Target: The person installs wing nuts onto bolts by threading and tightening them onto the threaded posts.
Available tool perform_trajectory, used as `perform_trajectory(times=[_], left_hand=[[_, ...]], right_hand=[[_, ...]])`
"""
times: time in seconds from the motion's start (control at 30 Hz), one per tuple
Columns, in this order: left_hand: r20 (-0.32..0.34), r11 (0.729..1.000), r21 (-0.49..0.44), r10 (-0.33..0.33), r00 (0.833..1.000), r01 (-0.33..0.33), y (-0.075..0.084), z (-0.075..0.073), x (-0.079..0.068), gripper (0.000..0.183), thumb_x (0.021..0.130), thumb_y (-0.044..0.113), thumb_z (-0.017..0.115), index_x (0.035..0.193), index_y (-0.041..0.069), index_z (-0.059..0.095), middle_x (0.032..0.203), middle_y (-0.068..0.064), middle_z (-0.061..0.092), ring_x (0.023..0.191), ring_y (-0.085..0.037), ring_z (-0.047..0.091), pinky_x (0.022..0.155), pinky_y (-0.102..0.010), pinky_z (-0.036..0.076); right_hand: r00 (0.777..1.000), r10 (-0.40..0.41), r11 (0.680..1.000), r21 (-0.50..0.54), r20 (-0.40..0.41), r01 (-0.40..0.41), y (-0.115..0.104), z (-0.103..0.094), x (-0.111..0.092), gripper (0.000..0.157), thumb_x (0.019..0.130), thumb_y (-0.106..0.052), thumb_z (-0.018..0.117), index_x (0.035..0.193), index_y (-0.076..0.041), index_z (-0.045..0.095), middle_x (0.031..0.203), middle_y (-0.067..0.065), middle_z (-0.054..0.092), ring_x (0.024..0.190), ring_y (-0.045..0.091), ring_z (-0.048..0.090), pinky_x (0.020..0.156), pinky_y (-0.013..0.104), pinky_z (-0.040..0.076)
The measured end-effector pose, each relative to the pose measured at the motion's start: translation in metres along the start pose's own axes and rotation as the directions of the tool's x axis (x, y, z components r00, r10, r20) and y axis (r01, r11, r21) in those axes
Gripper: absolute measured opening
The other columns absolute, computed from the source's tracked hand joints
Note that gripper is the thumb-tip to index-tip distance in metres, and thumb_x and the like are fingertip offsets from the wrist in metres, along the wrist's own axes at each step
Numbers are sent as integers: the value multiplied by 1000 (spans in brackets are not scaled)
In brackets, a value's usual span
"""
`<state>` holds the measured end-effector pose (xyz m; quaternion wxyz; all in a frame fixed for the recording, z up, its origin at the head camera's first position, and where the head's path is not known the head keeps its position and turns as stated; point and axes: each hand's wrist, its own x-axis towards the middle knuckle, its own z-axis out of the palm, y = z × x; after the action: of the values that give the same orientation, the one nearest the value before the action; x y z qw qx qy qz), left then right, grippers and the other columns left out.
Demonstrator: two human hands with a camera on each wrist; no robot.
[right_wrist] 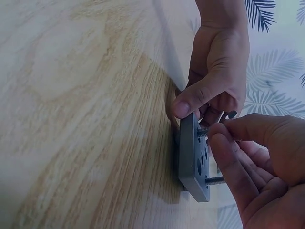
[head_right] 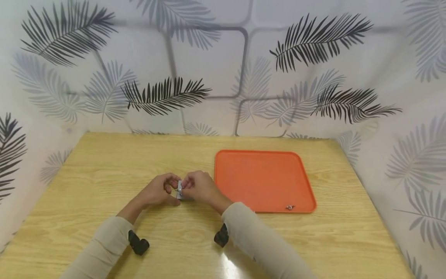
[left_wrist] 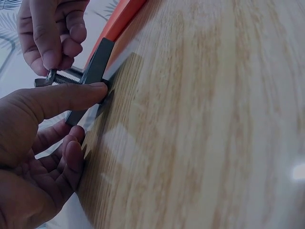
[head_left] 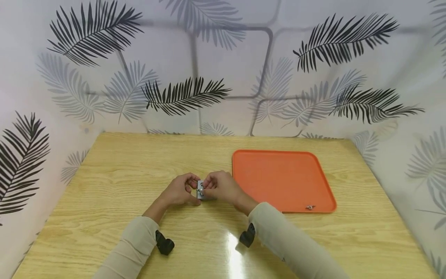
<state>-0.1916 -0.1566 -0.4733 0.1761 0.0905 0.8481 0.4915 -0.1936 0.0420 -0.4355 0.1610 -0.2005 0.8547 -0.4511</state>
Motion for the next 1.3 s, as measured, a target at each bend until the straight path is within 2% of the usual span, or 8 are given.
perform_trajectory(times=[0.2,0.4,0.57,0.7,0.8,1.03,1.3], left_hand=[[-1,1000,-2,7,1000,-7,-2,0,0,64,71,4,87,127,2,57,106,-12,58,80,-18,46,70,-30,43],[-6,1000,-8,-7,1000,7,-3,1,1,62,70,5,87,126,4,58,105,-11,57,81,-18,46,70,-29,43],[-15,1000,7,-9,1000,10,-2,1,1,63,69,5,88,125,5,59,106,-10,58,82,-18,47,72,-29,44],[-17,1000,16,-3,1000,3,-1,1,1,63,69,5,87,125,5,59,106,-10,58,82,-18,48,72,-30,44],[-19,1000,9,-5,1000,5,-1,1,0,62,68,4,87,124,5,59,105,-10,58,82,-19,48,72,-30,44],[-7,1000,2,10,1000,-10,-1,0,1,64,68,4,87,126,2,58,106,-12,58,82,-18,47,71,-29,44],[-17,1000,9,-13,1000,13,-2,1,1,63,68,5,88,125,6,59,105,-9,58,81,-18,47,72,-30,44]], right_hand=[[1000,-3,1000,24,13,3,1,-3,-3,8,88,-12,74,88,-4,71,81,8,71,70,7,62,63,21,52],[999,-33,995,94,25,30,1,-11,-1,16,97,-7,61,99,5,72,89,20,74,74,22,73,67,32,60],[997,-2,999,38,74,-1,2,-10,0,16,90,-4,67,104,0,73,88,15,76,72,11,69,66,25,57],[993,13,997,68,116,-21,1,-8,-1,26,88,-1,67,114,-1,70,87,15,75,69,5,64,65,23,55],[991,5,994,112,134,-20,0,-7,-2,31,88,3,65,118,1,67,89,19,75,69,6,65,67,25,57],[994,-8,992,129,108,-6,3,-4,-1,20,88,3,66,108,4,67,88,21,74,68,7,67,66,25,58],[995,-34,997,76,98,27,4,-6,-3,10,88,0,68,98,3,68,85,17,74,68,5,64,65,22,56]])
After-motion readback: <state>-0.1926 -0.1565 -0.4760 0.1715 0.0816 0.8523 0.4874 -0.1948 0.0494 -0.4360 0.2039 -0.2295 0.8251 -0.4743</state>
